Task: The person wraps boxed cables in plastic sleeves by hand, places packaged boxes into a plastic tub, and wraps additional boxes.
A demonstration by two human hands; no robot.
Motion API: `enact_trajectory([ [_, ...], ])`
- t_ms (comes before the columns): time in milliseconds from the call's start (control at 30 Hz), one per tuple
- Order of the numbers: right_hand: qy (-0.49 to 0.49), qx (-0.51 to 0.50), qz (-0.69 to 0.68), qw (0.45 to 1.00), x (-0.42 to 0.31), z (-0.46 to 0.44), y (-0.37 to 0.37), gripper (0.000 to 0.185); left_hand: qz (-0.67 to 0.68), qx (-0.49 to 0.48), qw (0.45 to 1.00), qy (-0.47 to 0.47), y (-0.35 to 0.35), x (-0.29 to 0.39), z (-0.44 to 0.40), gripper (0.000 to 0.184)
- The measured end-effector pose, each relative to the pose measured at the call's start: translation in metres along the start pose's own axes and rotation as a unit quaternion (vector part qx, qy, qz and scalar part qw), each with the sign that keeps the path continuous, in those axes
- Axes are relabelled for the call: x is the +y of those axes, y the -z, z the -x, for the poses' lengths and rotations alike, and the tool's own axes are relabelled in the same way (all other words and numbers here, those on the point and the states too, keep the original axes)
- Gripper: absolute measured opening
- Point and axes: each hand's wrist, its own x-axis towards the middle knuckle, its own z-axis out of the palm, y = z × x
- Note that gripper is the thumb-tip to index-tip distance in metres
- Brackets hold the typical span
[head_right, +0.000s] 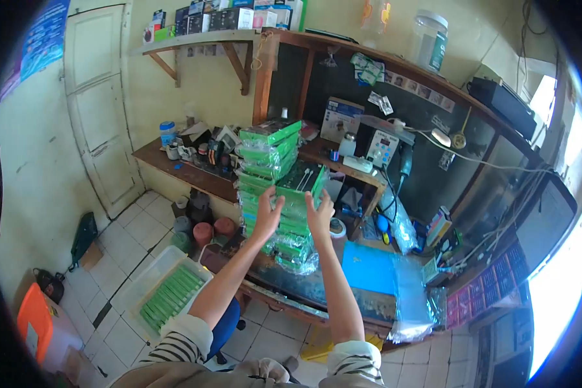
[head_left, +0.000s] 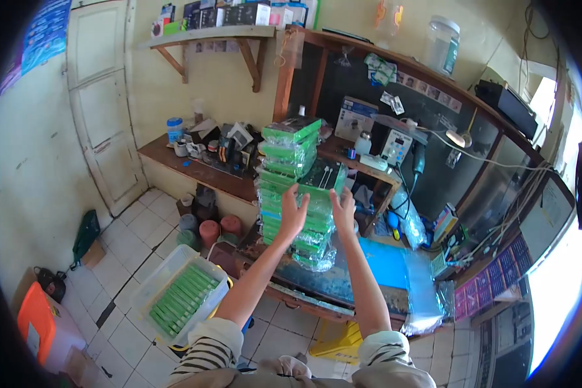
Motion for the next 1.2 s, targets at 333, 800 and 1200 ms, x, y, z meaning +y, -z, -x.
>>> enact_trajectory([
  [333, -0.07, -0.009, -0.11, 0.991, 0.008, -0.011, 0.012, 0.048, -0.057, 0.013, 0.994, 0.095, -0.029, 0.018, 0.008, 0.053],
  [800, -0.068, -0.097, -0.39, 0.913, 0.011, 0.04, 0.114, 0.039, 0.288, -0.004, 0.951, 0.115, -0.073, 0.075, 0.069, 0.053],
  [1200, -0.184, -0.07, -0.281, 0.939, 0.098, 0.137, 0.195, 0.04, 0.35, -0.161, 0.909, 0.159, -0.114, 0.055, 0.098, 0.057],
])
